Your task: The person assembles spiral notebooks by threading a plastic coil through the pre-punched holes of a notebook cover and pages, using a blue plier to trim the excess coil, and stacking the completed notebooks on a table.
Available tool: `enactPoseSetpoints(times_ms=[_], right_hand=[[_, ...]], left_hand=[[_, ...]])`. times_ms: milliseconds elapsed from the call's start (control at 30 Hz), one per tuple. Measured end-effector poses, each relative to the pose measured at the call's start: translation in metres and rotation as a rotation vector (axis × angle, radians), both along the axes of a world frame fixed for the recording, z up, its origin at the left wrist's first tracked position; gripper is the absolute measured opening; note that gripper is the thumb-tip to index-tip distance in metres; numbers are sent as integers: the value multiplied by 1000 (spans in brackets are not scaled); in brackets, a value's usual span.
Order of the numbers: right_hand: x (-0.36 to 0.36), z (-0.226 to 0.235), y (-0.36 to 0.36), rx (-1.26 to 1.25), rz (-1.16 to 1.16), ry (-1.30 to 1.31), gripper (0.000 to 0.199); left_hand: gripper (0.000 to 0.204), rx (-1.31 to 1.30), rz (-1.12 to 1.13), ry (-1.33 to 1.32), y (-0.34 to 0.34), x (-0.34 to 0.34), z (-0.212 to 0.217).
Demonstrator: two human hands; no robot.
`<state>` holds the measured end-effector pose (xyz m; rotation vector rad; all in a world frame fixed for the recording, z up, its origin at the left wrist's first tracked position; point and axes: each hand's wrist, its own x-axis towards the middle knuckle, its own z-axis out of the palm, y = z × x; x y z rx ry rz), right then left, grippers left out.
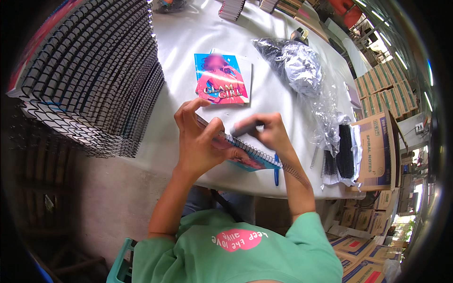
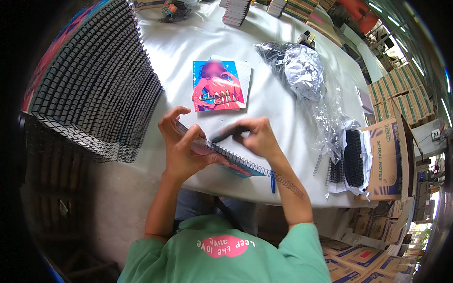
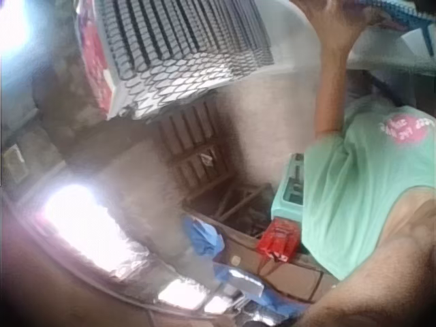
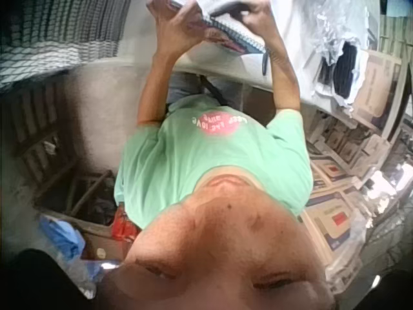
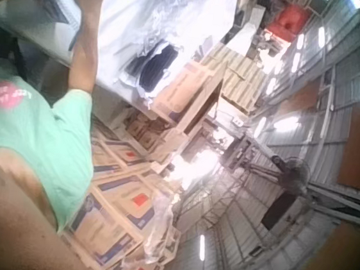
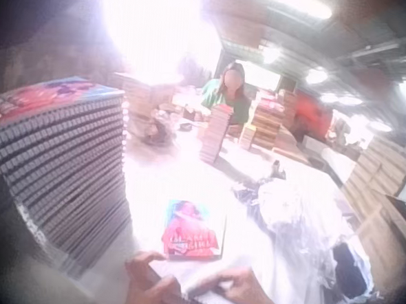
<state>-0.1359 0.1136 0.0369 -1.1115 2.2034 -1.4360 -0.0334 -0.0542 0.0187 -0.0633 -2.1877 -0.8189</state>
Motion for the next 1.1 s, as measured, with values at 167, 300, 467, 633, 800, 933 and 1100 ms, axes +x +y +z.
enactPoseSetpoints(times_ms=[167,300,467,633,800,933,1100], right_hand=[[7,6,-5,-338,169,-117,18],[-6,-8,-6,-315,42,-151,25],[-13,-4,-20,-44,-77,37,26],[-15,-11,-20,22,157,-58,25],[-8,2,-25,-421,271,-125,21],[-13,-2,-30,-238,-2,-271,21],[-15,-7,-38,-95,93,54,27]], left_hand=[[66,195,-36,-53,-9,0,-6],[67,220,-100,56,-11,-8,-21],[64,335,-120,36,-16,-9,-22],[69,366,-152,67,-18,-10,-33],[84,731,-203,50,-14,-14,-37],[95,599,-283,83,-17,-20,-45],[90,630,-299,6,-17,-17,-44]])
